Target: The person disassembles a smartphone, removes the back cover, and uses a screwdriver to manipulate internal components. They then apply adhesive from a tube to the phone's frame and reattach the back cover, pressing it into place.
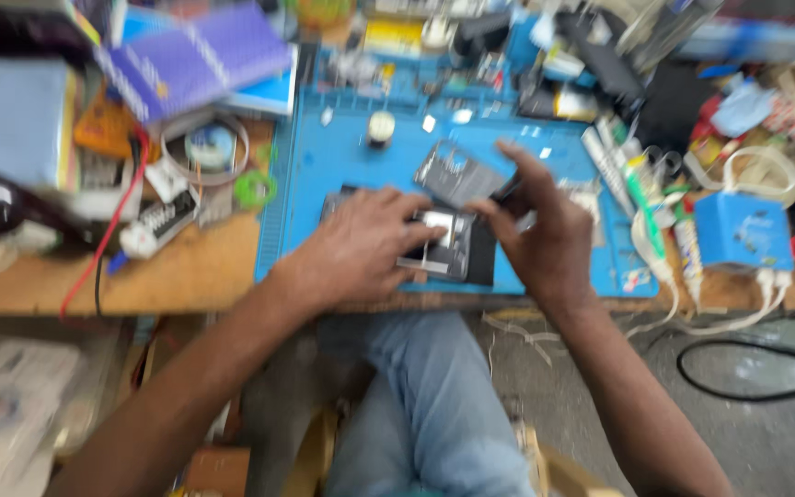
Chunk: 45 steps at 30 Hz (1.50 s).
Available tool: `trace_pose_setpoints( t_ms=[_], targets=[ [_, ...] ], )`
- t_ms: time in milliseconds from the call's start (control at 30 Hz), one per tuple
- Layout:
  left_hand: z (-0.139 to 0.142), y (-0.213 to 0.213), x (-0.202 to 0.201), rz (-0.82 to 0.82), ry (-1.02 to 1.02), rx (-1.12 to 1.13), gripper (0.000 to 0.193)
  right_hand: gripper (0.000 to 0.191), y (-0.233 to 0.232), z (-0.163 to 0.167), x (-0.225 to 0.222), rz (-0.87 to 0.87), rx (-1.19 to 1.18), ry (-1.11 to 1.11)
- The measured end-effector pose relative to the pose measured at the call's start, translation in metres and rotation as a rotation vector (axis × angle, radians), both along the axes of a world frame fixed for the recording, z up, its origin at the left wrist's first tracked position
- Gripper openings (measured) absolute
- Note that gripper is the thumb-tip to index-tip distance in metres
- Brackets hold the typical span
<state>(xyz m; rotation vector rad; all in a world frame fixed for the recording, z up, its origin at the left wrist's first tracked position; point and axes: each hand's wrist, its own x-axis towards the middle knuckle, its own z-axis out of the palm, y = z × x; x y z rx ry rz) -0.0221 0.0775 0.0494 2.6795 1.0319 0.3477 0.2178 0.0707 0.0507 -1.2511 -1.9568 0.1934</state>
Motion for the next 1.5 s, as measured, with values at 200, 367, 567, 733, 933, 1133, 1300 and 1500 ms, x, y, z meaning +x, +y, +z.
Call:
trace_pose_setpoints(
  t_ms=[200,367,567,733,933,1133,1300,1500],
  targets=[
    [0.010,0.000,0.001,-0.016,-0.026,0.046,0.058,0.059,0.008,0.031,-0.001,0.113,-0.261,0.087],
    [0.020,0.001,0.006,-0.013,0.089,-0.048,0.068,0.064,0.015,0.020,0.006,0.201,0.123,0.003],
    [0.027,0.002,0.010,-0.027,0.176,-0.058,0.069,0.060,0.023,0.016,0.010,0.140,0.029,-0.006],
    [0.021,0.001,0.010,-0.029,0.146,-0.025,0.072,0.058,0.025,0.017,0.008,0.154,-0.144,0.048],
    [0.011,0.000,0.009,-0.021,0.125,-0.005,0.071,0.058,0.027,0.016,0.012,0.163,-0.160,0.043],
    [0.010,-0.001,0.008,-0.024,0.117,0.012,0.071,0.060,0.029,0.015,0.012,0.163,-0.246,0.079],
    [0.008,0.000,0.008,-0.018,0.124,-0.008,0.072,0.057,0.031,0.018,0.016,0.390,-0.277,0.104],
    [0.012,0.001,0.007,-0.033,0.080,0.023,0.076,0.073,0.032,0.015,0.022,0.239,-0.191,0.240]
  ],
)
